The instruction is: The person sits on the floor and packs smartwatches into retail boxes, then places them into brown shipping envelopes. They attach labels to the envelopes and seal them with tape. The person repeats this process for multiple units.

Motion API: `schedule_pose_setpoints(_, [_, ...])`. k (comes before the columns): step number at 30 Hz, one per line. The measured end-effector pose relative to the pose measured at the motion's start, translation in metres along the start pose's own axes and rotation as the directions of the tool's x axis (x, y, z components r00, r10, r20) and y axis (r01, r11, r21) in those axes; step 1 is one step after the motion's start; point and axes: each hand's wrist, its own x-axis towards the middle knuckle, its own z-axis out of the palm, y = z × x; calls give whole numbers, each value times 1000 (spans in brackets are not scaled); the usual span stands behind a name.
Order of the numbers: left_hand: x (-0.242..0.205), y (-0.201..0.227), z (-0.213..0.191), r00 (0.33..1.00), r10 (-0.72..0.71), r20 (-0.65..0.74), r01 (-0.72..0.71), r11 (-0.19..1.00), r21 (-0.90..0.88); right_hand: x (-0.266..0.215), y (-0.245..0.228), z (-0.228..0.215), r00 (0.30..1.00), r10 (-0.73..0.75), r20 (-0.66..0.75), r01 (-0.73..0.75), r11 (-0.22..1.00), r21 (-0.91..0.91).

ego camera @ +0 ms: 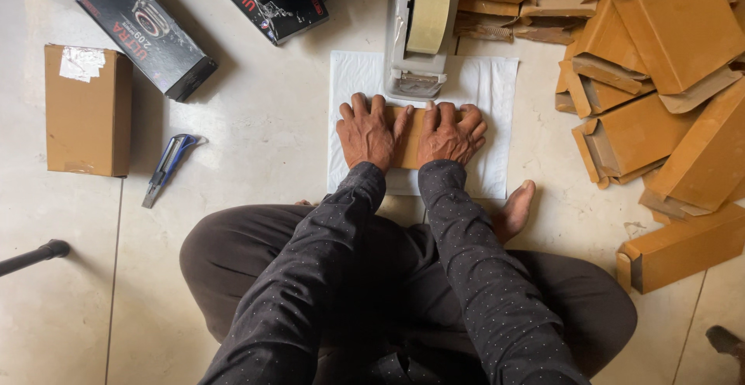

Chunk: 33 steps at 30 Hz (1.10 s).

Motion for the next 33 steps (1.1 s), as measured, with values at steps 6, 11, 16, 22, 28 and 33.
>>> schedule_pose_setpoints(6, [9,3,-2,997,-74,33,75,997,-29,0,0,4,1000,8,-20,-8,1000,23])
schedule_pose_setpoints(11, [8,-1,2,989,-56,134,62,997,-37,0,-2,5,999,25,-31,-26,1000,-13])
schedule_pose_setpoints(16, [-7,-3,7,994,-84,-75,80,995,-59,-2,-5,2,999,26,-28,-27,999,-46])
schedule_pose_setpoints(22, [-30,-8,9,994,-79,76,72,994,85,-30,-1,-2,981,-171,93,181,976,-119])
schedule_pose_setpoints(28, [-17,-30,26,975,219,36,-216,974,-69,-24,27,18,959,-240,151,268,942,-204])
schedule_pose_setpoints(33, [-11,-44,33,973,231,26,-218,946,-241,-45,-20,46,836,-273,477,547,333,-768])
